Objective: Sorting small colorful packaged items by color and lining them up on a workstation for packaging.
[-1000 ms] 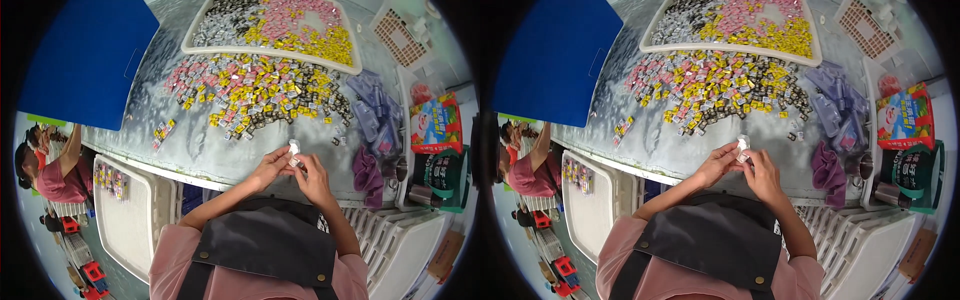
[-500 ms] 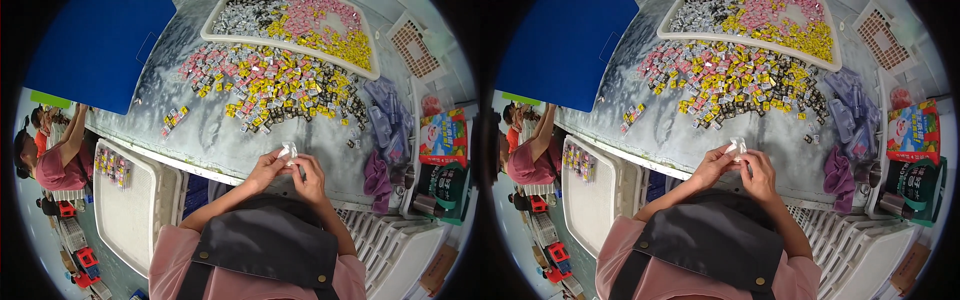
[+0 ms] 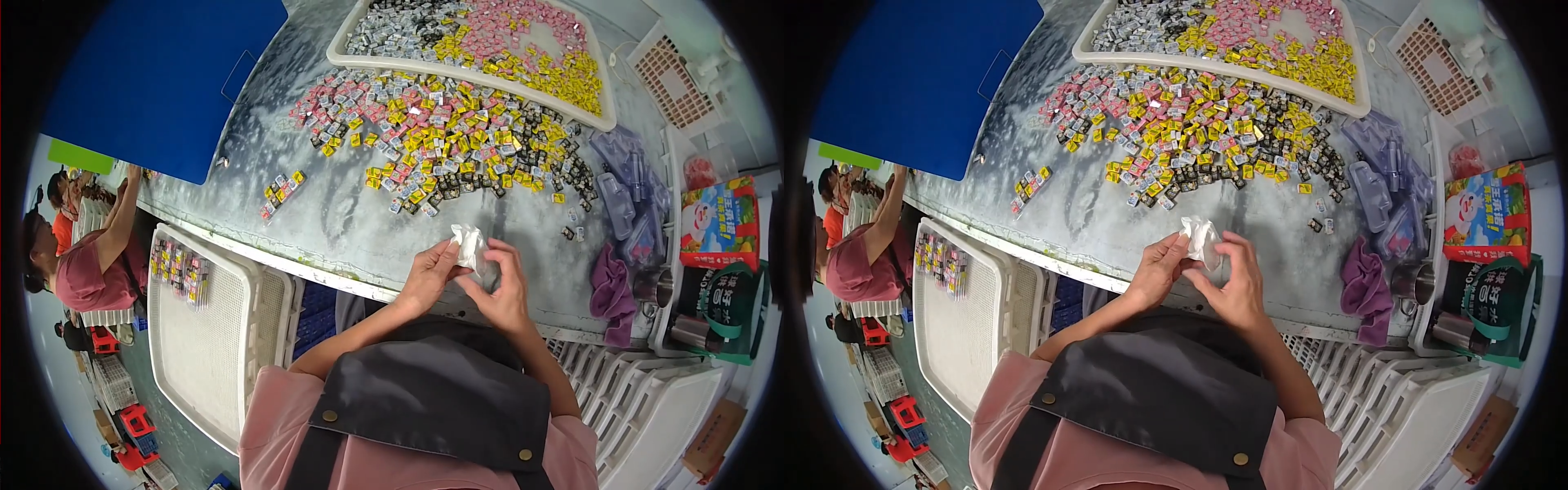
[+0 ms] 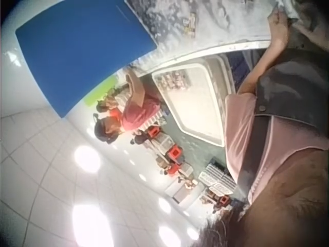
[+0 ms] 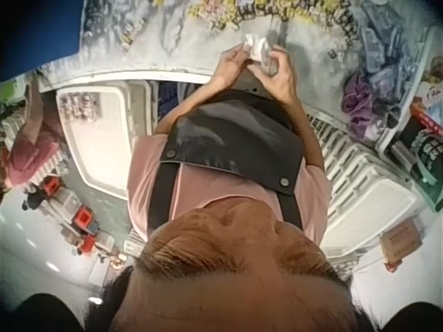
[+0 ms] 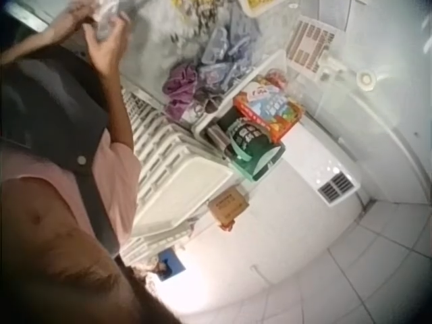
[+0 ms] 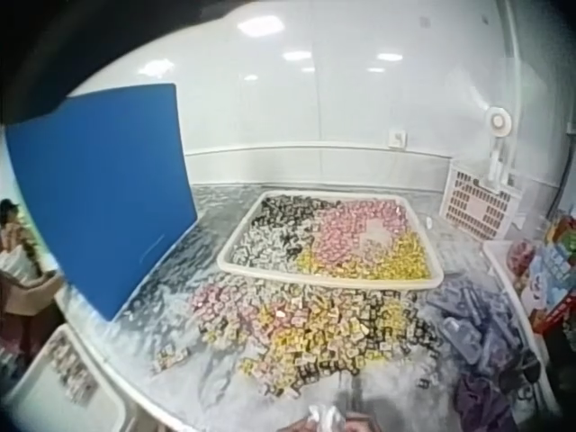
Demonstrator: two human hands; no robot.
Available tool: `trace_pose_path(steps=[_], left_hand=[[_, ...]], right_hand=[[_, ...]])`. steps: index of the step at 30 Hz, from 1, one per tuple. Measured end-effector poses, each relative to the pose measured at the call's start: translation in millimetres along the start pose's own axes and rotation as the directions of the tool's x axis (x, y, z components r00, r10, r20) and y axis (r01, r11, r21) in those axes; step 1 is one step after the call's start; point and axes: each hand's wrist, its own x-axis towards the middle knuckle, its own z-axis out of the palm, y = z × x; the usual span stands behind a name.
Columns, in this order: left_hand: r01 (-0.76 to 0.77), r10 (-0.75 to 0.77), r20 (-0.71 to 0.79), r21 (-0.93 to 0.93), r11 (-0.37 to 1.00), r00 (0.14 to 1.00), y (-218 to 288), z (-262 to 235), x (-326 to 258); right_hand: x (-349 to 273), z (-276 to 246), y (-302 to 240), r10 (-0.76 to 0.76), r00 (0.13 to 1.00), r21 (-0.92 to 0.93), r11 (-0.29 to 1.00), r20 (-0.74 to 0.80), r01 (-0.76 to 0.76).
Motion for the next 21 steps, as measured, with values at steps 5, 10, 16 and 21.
trace_pose_path(steps=[5,10,16,21], left_hand=[[0.03,-0.03,0.002,-0.254,0.967,1.0,9,8,0],[0.033,-0.06,-0.088,-0.282,0.959,0.994,4,-1,6],[0.077,-0.081,-0.031,-0.106,0.991,0.996,-4,-4,5],[0.079,-0.079,-0.025,0.016,0.997,0.997,1,5,0]], right_hand=[[-6,-1,18,-0.159,0.987,-0.117,0.981,-0.033,0.154],[-3,-15,2,-0.404,0.897,-0.212,0.875,0.181,0.436],[11,-12,0,-0.151,0.988,-0.103,0.984,-0.035,0.146],[19,-7,9,0.071,0.997,0.091,0.993,0.004,-0.071]])
